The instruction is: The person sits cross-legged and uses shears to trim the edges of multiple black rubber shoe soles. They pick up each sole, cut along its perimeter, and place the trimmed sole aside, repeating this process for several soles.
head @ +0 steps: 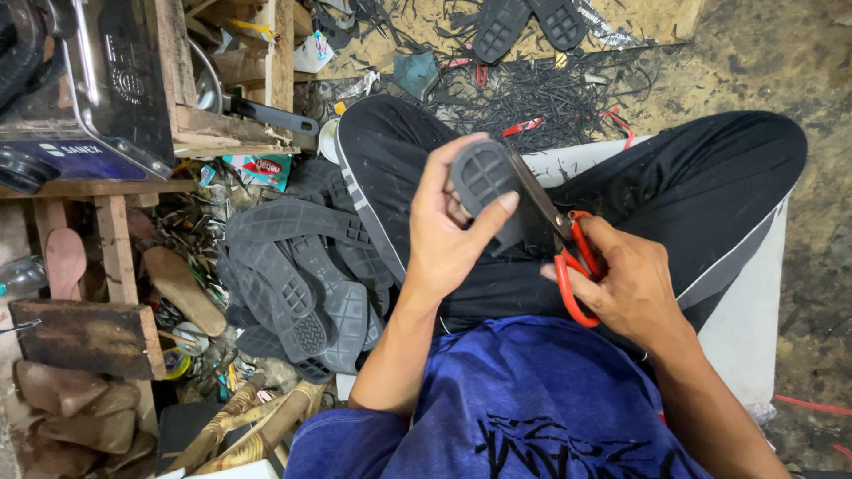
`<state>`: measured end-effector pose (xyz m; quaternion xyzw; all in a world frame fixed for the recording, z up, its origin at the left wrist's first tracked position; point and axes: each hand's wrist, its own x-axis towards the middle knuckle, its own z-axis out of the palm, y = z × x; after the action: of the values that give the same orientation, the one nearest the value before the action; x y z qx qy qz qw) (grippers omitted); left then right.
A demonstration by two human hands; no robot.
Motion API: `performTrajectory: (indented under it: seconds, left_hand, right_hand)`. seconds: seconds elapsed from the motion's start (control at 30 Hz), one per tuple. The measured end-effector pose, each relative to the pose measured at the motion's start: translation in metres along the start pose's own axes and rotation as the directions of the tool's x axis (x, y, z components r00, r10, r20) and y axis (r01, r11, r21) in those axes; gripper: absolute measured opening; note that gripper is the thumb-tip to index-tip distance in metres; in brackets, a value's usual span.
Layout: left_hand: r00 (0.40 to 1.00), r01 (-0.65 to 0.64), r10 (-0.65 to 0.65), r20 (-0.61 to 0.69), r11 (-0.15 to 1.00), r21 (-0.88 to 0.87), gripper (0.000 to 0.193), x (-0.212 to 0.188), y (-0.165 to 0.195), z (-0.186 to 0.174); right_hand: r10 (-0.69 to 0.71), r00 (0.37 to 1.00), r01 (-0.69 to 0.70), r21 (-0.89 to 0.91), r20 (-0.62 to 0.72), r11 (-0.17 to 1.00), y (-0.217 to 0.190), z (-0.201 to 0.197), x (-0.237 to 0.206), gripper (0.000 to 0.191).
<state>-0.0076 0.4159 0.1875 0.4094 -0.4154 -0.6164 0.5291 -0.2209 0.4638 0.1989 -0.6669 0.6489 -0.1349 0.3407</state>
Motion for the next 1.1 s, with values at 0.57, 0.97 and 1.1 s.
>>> performTrajectory:
  seconds: [0.57, 0.97, 1.1]
  left_hand:
    - [0.992, 0.014, -0.024, -0.122, 0.997, -0.077, 0.040, 0.005, 0.016, -0.002]
    - [0.988, -0.027, 0.031, -0.152, 0.999, 0.032, 0.038, 0.001, 0.010, 0.006]
    - [0.991, -0.031, 0.035, -0.127, 0.999, 0.030, 0.037, -0.004, 0.006, 0.012]
  right_hand:
    - [0.172, 0.983, -0.068, 0.730, -0.068, 0.680, 0.054, 0.034, -0.009, 0.036]
    - [-0.050, 0.997, 0.061, 0.203, -0.058, 0.977, 0.013, 0.005, -0.010, 0.054]
    - [-0.012, 0.997, 0.022, 0.138, -0.073, 0.990, 0.006, 0.000, -0.007, 0.056]
